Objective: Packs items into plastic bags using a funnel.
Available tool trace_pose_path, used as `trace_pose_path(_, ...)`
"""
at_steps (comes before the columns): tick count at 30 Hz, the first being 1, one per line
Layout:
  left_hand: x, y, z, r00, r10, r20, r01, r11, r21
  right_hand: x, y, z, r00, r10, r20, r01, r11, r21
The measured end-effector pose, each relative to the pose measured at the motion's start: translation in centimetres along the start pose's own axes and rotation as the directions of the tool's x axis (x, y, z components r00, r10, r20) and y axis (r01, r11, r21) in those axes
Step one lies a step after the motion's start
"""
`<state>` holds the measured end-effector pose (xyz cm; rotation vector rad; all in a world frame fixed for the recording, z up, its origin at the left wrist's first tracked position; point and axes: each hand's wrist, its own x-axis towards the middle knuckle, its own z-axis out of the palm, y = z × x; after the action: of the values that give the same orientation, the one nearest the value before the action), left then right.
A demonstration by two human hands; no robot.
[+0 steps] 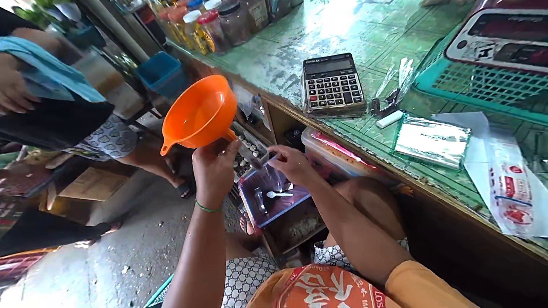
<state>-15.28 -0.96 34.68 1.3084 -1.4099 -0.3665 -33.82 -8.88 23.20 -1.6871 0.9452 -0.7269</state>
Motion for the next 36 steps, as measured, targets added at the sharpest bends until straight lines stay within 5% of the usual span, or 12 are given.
trace_pose_path(4, -1.2, -0.9, 1.3, 0.996, -0.012, 0.093, 0.014, 1.000, -0.023, 0.3, -0.5, 2.1, 0.981, -0.181, 0.073, 0.167, 0.970, 0.175)
trace_pose_path(12, 0.5, 0.1, -1.3, 0.999, 0.036, 0.022, -0.037, 0.999, 0.039, 2.3, 5.8, 3.6, 0.951, 0.148, 0.273, -0.060, 0.950, -0.306)
trace_pose_path(18, -0.2, -1.4, -1.5, 0.996, -0.016, 0.084, 0.018, 1.000, -0.021, 2.4, 4.8, 1.6, 0.975, 0.181, 0.130, -0.150, 0.965, -0.216)
trace_pose_path(22, -2.9, -6.5, -1.2, 0.921, -0.242, 0.305, 0.275, 0.959, -0.071, 0.7, 2.4, -0.8, 0.991, -0.084, -0.101, 0.098, 0.985, 0.140)
trace_pose_path(25, -5.7, -11.5, -0.1, 0.824, -0.410, 0.392, 0.406, 0.909, 0.097, -0.1, 0.7, -1.3, 0.974, -0.224, -0.034, 0.226, 0.953, 0.203)
trace_pose_path(30, -9.4, -18.6, 1.8, 0.709, -0.537, 0.456, 0.425, 0.842, 0.332, 0.9, 3.4, 2.4, 0.988, -0.024, 0.151, 0.060, 0.969, -0.238)
trace_pose_path(36, -13.8, -27.0, 3.2, 0.608, -0.719, 0.337, 0.625, 0.695, 0.354, 3.2, 12.6, 5.4, 0.959, 0.282, 0.026, -0.270, 0.937, -0.221)
